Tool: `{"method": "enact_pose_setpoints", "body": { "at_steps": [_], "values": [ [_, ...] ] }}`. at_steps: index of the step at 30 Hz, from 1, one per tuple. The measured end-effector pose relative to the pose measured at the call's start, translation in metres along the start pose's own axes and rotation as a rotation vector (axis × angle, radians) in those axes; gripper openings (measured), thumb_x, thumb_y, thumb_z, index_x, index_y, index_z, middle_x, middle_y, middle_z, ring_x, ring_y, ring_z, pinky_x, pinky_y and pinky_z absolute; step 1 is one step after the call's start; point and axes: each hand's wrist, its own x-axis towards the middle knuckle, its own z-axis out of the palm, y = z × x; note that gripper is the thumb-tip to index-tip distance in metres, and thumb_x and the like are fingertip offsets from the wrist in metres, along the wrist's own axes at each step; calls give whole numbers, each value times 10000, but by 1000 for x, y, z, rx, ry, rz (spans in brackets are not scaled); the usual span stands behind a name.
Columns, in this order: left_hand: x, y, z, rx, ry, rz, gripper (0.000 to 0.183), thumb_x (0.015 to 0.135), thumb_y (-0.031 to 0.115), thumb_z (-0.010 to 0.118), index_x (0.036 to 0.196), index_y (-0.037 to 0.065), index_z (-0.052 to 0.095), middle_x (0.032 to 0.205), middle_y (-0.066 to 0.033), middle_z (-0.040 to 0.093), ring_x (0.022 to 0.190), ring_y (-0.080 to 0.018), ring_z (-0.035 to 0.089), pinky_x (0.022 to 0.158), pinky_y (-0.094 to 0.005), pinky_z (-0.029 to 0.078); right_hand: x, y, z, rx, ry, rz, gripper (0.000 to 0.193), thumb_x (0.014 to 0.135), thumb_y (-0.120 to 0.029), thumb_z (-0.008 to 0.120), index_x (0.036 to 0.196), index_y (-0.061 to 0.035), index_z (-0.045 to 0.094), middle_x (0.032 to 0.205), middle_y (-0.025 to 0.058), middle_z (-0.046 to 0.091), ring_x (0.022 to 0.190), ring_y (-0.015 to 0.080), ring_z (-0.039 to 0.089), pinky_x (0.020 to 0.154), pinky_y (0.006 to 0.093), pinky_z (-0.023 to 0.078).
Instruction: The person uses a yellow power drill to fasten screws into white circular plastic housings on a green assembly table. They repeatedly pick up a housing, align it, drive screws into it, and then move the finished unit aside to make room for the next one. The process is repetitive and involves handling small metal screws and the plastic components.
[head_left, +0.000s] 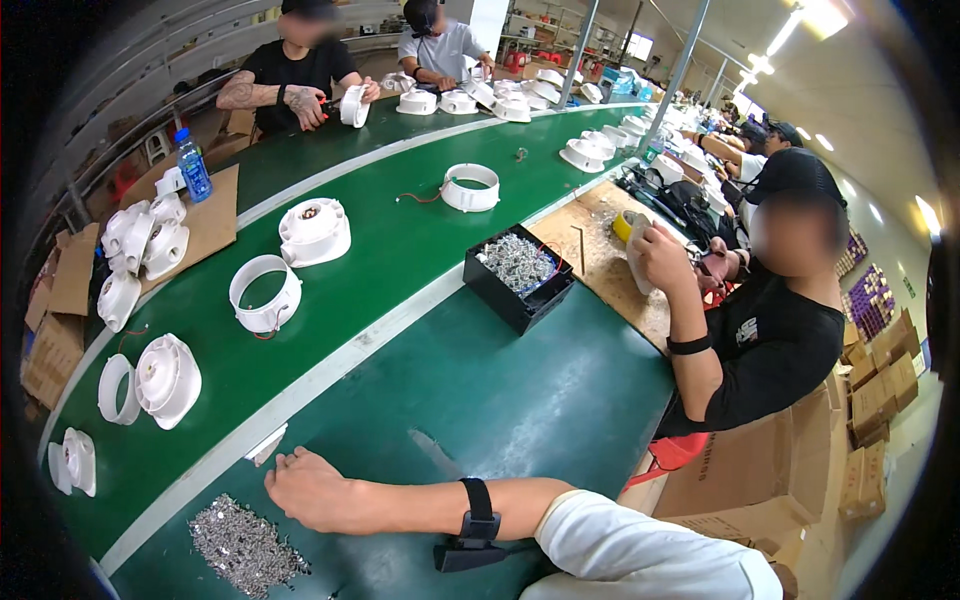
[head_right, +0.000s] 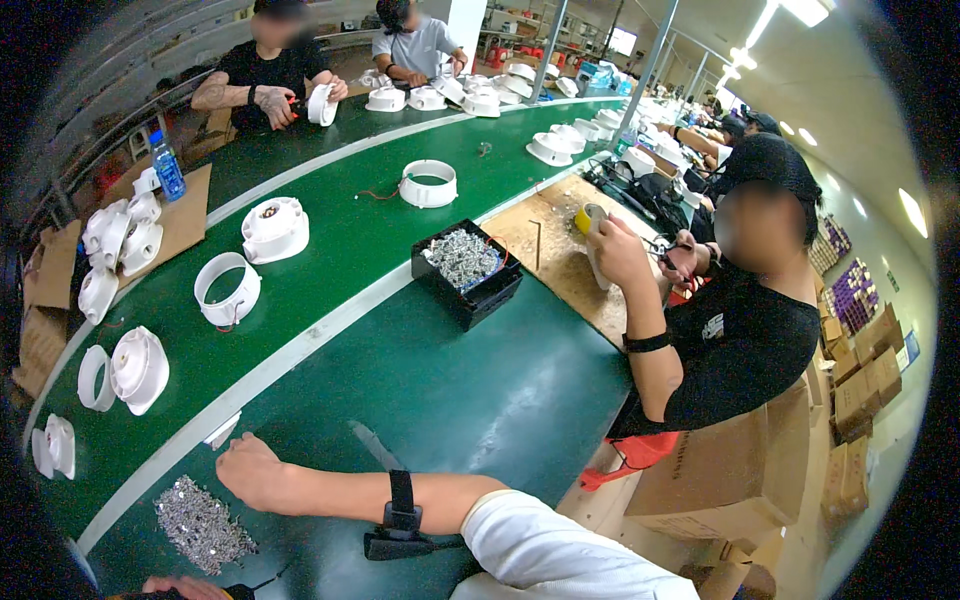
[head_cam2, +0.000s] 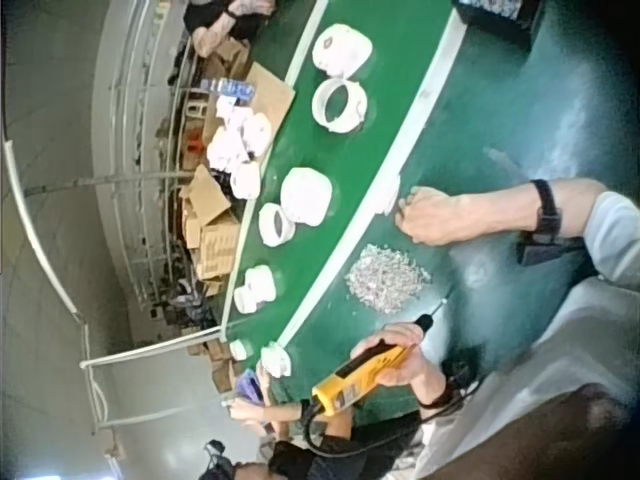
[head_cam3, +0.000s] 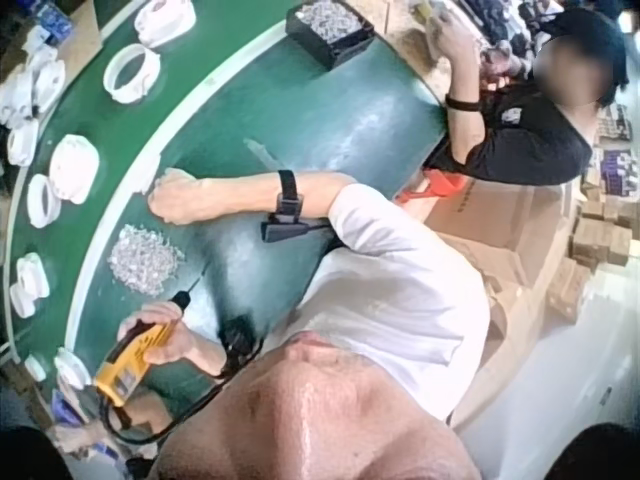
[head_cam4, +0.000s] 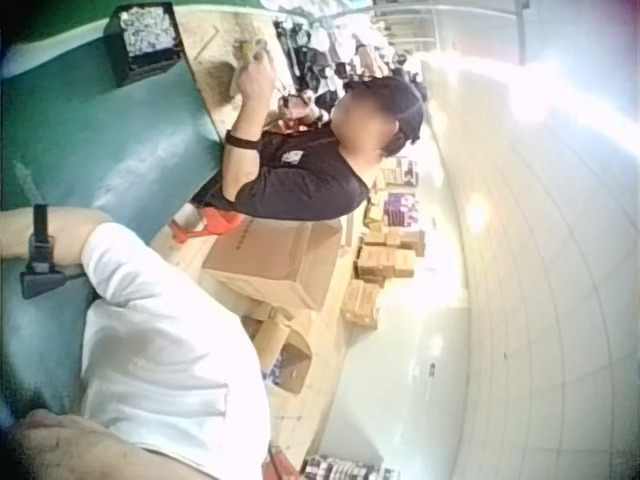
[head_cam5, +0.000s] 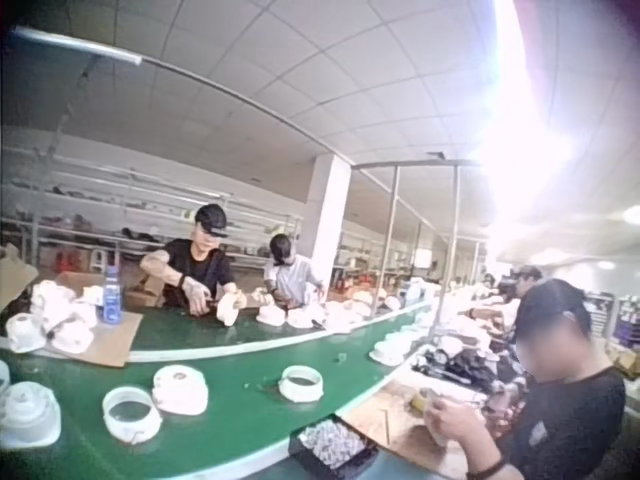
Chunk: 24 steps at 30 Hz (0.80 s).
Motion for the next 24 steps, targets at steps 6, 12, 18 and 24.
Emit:
{"method": "enact_pose_setpoints", "body": {
  "at_steps": [6,12,18,24],
  "values": [
    [-2,0,2,-40,-23,-9,581,881,533,485,1112,5,409,650,-92,498,412,-147,399,342,-237,361,-4,3,0,15,-15,23,541,818,-236,592,1203,120,461,1181,329,518,1111,382,539,981,449,387],
    [-5,2,-2,-9,24,-18,605,865,542,506,1113,-2,413,689,-104,527,456,-160,459,378,-250,396,-1,1,3,-2,45,38,525,784,-271,633,1138,98,510,1102,297,572,1022,353,588,921,429,426],
    [-14,-10,12,-126,592,-54,617,785,557,629,1032,50,379,546,-67,467,406,-158,436,374,-264,398,-10,8,-24,109,162,-28,425,804,-272,626,1077,40,534,1019,209,603,939,362,598,857,438,456],
    [-17,1,-18,-128,93,-248,626,762,548,651,1012,39,386,536,-78,491,435,-187,490,396,-289,418,28,2,-73,-25,286,-131,309,806,-212,619,997,24,567,1009,194,609,906,359,601,786,434,479]
  ]
}}
